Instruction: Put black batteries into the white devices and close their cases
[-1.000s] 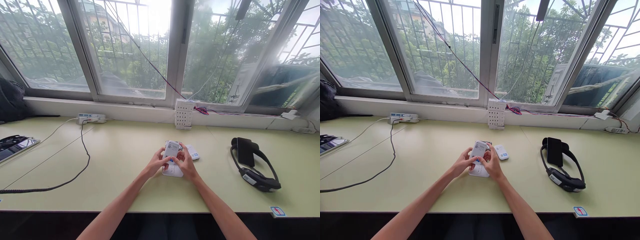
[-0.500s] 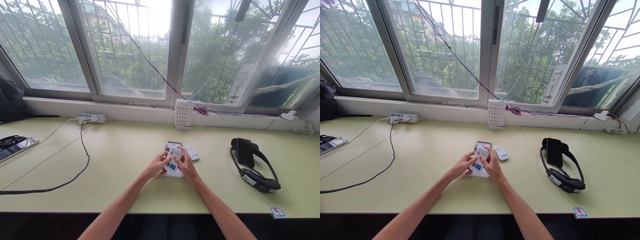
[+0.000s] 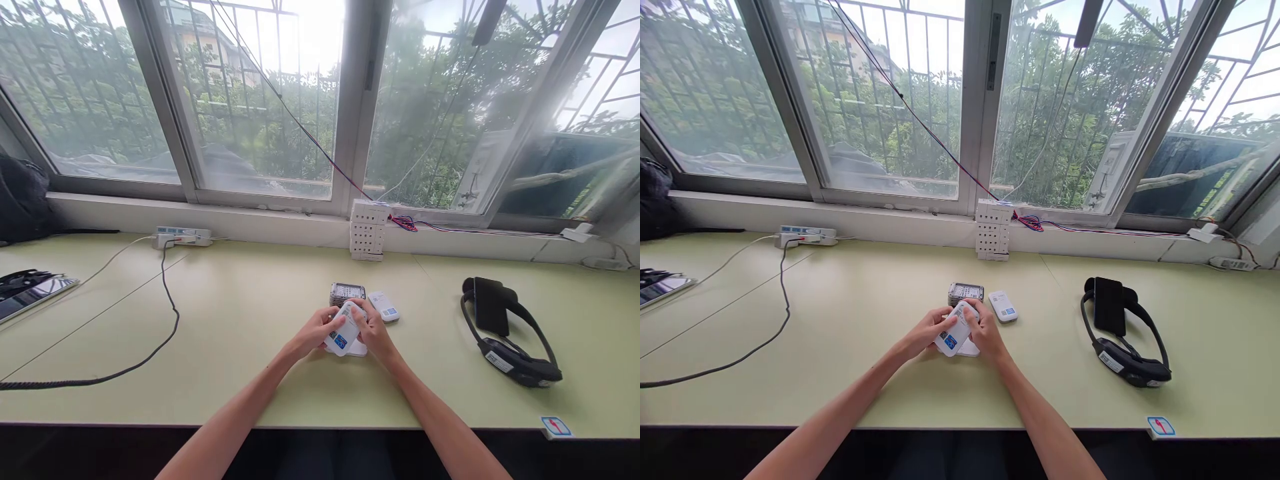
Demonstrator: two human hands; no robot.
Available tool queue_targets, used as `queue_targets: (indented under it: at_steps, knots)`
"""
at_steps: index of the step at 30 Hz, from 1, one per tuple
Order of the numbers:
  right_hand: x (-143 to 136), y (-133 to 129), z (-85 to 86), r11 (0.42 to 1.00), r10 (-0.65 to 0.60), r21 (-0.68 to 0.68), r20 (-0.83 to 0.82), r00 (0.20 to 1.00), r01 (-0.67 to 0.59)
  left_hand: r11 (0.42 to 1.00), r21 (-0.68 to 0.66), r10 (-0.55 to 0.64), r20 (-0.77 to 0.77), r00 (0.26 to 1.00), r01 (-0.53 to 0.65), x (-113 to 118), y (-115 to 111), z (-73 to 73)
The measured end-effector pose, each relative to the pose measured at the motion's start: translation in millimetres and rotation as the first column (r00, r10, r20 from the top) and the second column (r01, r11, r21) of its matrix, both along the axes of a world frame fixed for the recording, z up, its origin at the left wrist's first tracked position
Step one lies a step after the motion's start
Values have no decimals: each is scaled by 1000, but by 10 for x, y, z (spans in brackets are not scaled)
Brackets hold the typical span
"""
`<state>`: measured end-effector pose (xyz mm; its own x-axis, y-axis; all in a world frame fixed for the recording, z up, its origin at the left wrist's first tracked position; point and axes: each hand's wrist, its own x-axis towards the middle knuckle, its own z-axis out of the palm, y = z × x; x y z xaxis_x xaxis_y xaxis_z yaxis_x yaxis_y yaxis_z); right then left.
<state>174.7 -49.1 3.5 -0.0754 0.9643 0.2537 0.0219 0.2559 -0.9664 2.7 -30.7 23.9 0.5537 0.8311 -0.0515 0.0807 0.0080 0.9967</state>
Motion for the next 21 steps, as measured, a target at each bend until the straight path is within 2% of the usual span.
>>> queue_targets:
  at_steps: [6, 13, 21]
  knots:
    - [-1, -4, 5, 1000, 20, 7, 14, 1000, -20, 999, 36, -17, 65, 998, 15, 15, 52, -65]
    - [13, -28, 49, 999, 5, 52, 71, 997, -8, 991, 103, -83, 34, 996, 79, 9, 82, -100]
    - [-6, -18, 22, 1000, 23, 10, 27, 999, -23, 991, 112, -71, 6, 997, 70, 6, 60, -77]
